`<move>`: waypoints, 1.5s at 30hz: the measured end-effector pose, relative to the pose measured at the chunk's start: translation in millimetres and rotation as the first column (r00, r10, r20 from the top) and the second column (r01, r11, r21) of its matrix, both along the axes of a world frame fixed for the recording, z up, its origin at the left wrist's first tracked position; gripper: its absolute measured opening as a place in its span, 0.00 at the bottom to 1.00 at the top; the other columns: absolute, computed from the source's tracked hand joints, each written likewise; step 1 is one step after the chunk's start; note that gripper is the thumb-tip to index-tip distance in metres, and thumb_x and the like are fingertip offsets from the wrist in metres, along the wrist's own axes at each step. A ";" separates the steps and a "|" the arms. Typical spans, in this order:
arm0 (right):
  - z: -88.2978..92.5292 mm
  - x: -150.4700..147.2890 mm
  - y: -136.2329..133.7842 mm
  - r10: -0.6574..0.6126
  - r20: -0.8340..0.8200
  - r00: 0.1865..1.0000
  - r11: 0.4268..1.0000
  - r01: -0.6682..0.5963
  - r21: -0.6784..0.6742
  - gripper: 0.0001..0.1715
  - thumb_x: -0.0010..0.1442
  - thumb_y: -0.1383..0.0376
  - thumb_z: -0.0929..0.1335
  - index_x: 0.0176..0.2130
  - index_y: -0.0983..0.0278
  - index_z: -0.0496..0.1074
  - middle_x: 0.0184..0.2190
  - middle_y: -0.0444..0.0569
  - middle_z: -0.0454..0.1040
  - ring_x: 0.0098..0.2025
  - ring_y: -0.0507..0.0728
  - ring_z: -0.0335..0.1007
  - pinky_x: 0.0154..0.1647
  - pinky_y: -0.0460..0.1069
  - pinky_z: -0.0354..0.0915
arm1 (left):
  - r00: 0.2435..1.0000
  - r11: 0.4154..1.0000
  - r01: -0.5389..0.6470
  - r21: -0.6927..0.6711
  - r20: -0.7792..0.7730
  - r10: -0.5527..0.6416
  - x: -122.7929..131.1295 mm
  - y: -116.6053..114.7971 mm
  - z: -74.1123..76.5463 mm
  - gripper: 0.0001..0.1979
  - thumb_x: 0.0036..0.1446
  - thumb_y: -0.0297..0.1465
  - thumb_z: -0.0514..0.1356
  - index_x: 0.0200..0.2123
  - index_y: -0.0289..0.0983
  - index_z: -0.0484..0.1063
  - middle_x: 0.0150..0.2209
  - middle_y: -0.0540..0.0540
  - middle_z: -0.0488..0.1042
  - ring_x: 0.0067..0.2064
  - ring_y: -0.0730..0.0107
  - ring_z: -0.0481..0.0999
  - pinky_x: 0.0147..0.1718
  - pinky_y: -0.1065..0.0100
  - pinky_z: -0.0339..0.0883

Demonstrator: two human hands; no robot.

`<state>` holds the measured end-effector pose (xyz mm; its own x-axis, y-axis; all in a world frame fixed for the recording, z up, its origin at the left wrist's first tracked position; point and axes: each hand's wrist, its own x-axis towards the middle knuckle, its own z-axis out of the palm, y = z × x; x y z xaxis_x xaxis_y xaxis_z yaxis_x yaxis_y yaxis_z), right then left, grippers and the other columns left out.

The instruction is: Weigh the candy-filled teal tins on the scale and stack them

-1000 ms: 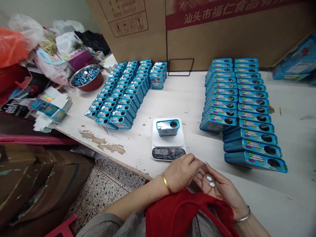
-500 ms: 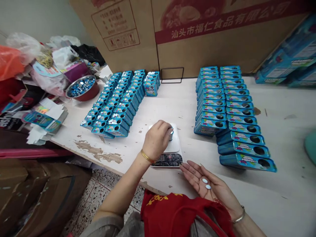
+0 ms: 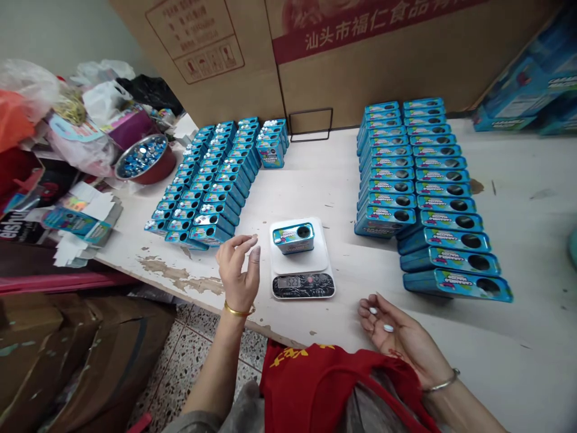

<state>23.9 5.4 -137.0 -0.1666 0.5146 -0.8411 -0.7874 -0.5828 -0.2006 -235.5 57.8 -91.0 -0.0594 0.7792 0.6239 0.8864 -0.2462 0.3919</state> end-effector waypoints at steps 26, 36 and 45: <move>-13.6 3.2 -3.1 0.180 0.038 0.983 0.969 -0.184 0.167 0.13 0.50 0.73 0.72 0.39 0.66 0.73 0.31 0.49 0.78 0.25 0.47 0.72 0.25 0.38 0.69 | 0.975 0.980 0.170 -0.108 -0.127 -0.183 31.6 8.7 -9.7 0.15 0.59 0.31 0.56 0.50 0.42 0.68 0.55 0.42 0.67 0.54 0.60 0.65 0.51 0.55 0.55; -5.7 -0.3 -1.9 0.230 0.048 0.972 0.939 -0.234 0.252 0.18 0.51 0.64 0.73 0.43 0.65 0.72 0.32 0.51 0.78 0.24 0.48 0.70 0.19 0.39 0.64 | 0.970 0.970 0.240 -0.034 0.055 -0.238 40.8 13.2 8.3 0.14 0.60 0.29 0.54 0.50 0.40 0.67 0.49 0.41 0.69 0.51 0.63 0.68 0.49 0.59 0.60; 8.3 -10.0 -12.6 0.344 0.025 0.939 0.872 -0.329 0.363 0.41 0.55 0.61 0.70 0.62 0.50 0.51 0.33 0.42 0.76 0.30 0.49 0.73 0.34 0.46 0.69 | 0.841 0.694 0.534 -0.483 0.214 -0.498 98.4 -50.0 -27.1 0.09 0.56 0.33 0.57 0.40 0.38 0.71 0.42 0.45 0.73 0.44 0.66 0.69 0.45 0.60 0.57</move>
<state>13.9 -7.2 -128.6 -0.4129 0.6844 -0.6009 -0.5678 -0.7093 -0.4177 -137.1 7.8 -118.1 0.4233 0.8951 0.1402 0.6498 -0.4078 0.6415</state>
